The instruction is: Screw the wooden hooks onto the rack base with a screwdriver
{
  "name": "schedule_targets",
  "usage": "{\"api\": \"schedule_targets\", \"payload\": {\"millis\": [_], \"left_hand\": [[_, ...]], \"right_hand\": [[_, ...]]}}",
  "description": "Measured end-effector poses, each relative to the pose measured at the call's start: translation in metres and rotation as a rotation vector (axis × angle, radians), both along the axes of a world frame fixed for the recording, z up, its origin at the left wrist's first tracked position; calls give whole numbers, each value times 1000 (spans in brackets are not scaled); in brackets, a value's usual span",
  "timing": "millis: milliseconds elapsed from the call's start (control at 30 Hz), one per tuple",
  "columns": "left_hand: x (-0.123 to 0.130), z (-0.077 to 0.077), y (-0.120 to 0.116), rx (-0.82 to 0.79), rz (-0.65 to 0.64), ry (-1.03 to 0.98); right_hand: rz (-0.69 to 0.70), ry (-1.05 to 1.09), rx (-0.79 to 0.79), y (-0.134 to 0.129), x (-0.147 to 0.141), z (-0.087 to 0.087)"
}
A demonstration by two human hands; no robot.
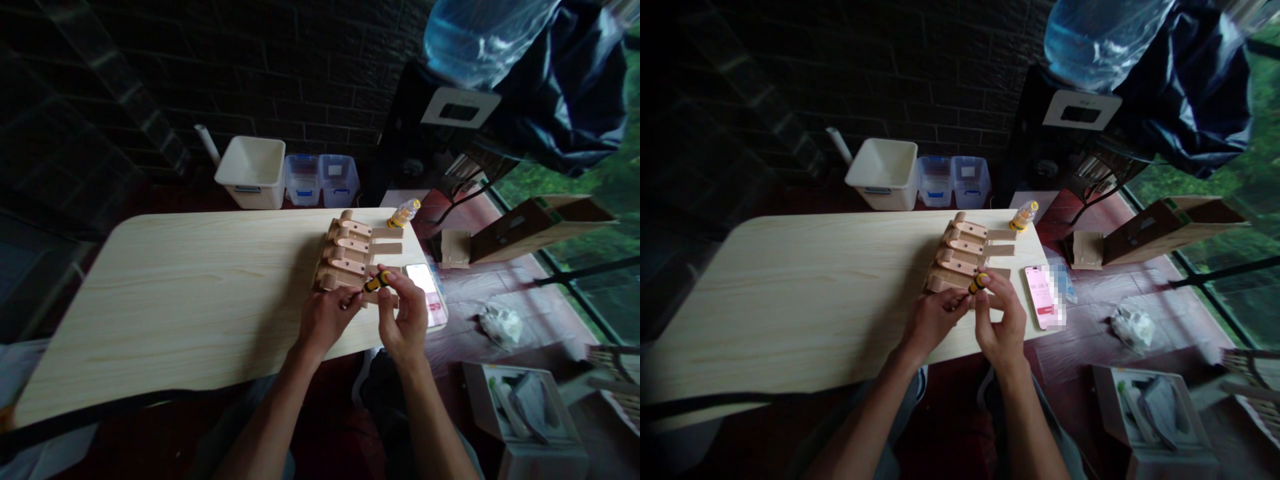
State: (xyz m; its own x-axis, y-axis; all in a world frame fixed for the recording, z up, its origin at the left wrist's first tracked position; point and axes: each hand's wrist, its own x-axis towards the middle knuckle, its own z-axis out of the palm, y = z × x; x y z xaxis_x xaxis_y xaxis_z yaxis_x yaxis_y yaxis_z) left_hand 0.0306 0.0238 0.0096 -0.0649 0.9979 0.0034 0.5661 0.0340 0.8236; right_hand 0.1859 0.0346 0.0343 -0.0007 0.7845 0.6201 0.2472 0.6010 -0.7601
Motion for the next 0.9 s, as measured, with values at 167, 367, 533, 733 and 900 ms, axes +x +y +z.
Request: {"api": "schedule_targets", "payload": {"millis": [167,367,533,733,900], "left_hand": [[0,4,1,-22,-25,5],[-4,16,4,-84,-106,97],[-4,24,3,-81,-97,154],[3,25,0,-53,-56,182],[2,22,-2,-39,-49,195]], "right_hand": [[-39,-40,35,0,-1,4],[-30,-169,62,-3,-8,17],[4,-164,-21,-2,-10,21],[17,-176,-48,0,-3,20],[-10,-157,-65,-3,3,17]]}}
